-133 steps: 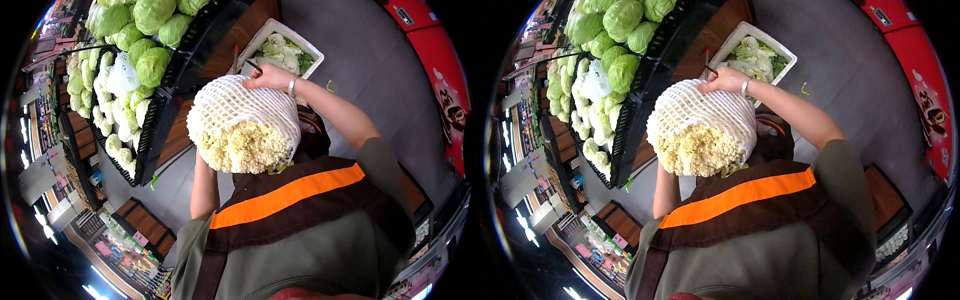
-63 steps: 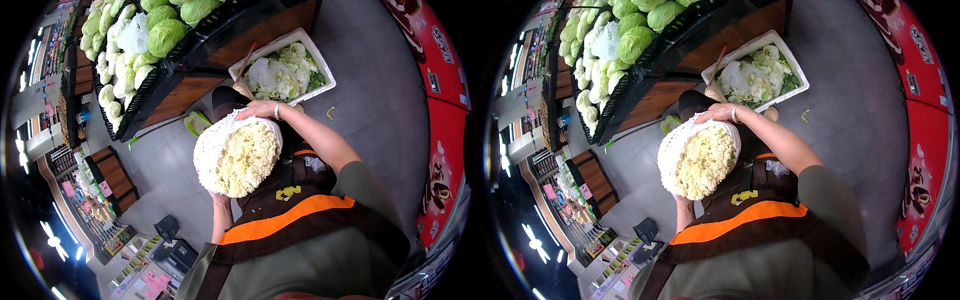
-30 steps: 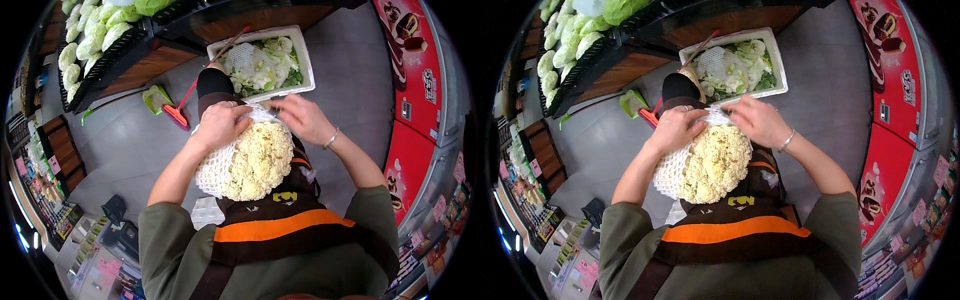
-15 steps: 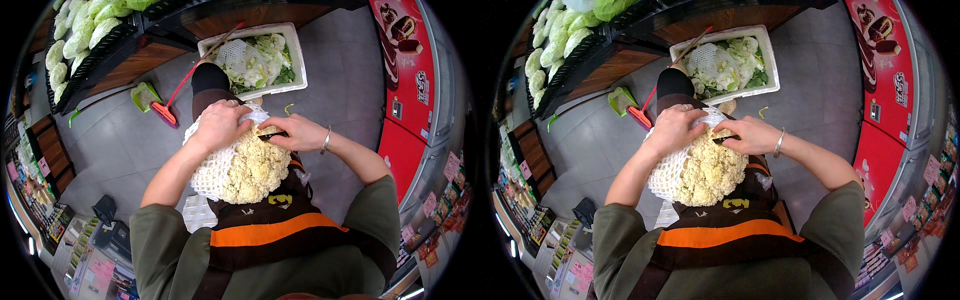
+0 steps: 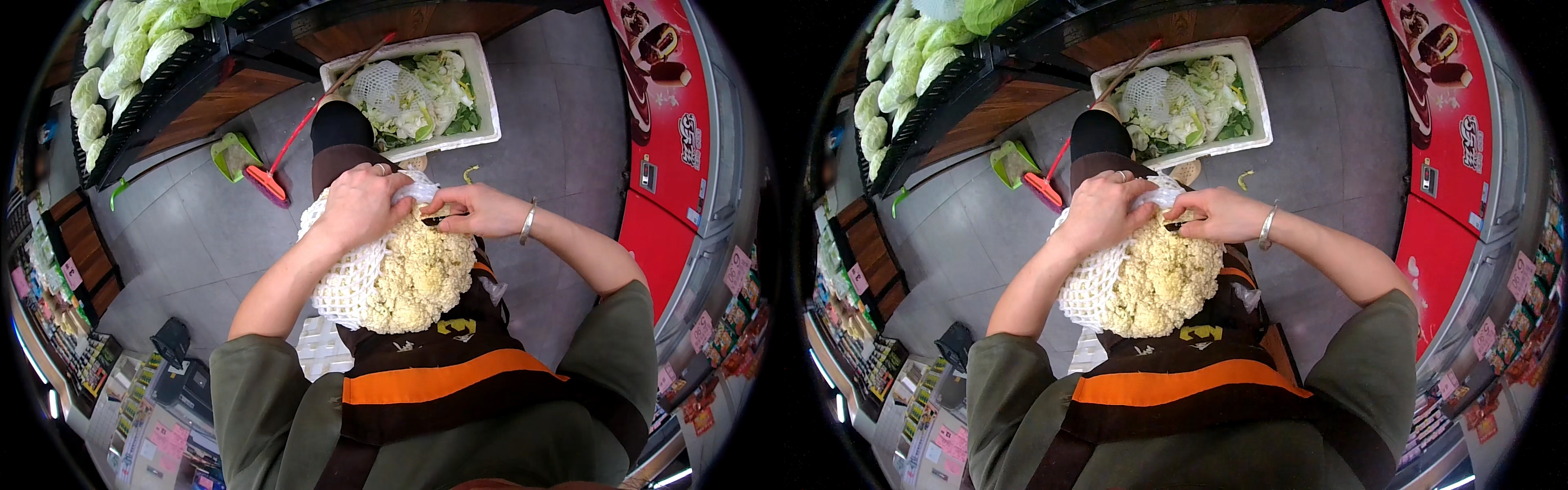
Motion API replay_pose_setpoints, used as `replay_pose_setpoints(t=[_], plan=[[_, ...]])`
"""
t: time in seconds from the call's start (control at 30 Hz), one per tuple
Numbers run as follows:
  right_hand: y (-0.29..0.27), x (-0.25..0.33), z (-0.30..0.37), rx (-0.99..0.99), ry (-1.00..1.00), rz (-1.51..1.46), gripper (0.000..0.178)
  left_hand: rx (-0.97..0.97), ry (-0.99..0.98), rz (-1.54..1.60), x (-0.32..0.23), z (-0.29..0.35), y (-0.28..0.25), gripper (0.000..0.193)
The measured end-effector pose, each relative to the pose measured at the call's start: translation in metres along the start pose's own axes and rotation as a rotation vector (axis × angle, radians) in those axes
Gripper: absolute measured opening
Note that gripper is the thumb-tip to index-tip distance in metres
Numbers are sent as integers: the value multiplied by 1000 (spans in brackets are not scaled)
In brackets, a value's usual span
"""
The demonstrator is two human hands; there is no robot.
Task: The person trims cauliflower by cutting off the stalks with a knife and placing the heads into mesh bags.
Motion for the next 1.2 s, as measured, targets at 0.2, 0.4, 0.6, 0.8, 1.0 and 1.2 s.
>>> replay_pose_setpoints(t=[0.2,0.4,0.6,0.8,1.0,1.2], plan=[[-4,-7,-2,59,62,-110,34,5,4,2,-1,0,0,31],[-5,3,-2,181,99,-157,38,-2,7,12,0,2,2,31],[-2,12,0,190,110,-139,42,-9,1,14,1,5,1,31],[-1,8,-4,205,154,-95,44,-13,7,24,2,5,1,31],[-6,2,-9,272,233,-188,43,-6,23,16,2,5,0,30],[-14,18,-2,177,172,-120,30,-2,21,32,3,5,-1,31]])
Point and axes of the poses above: each hand's wrist, its own z-axis away from the middle knuckle, its own y-axis out of the palm, x = y × z, the point moved 4 cm from there along -z, towards the middle knuckle, and after that the axes turned 13 degrees about -z, right-handed, at the moved point
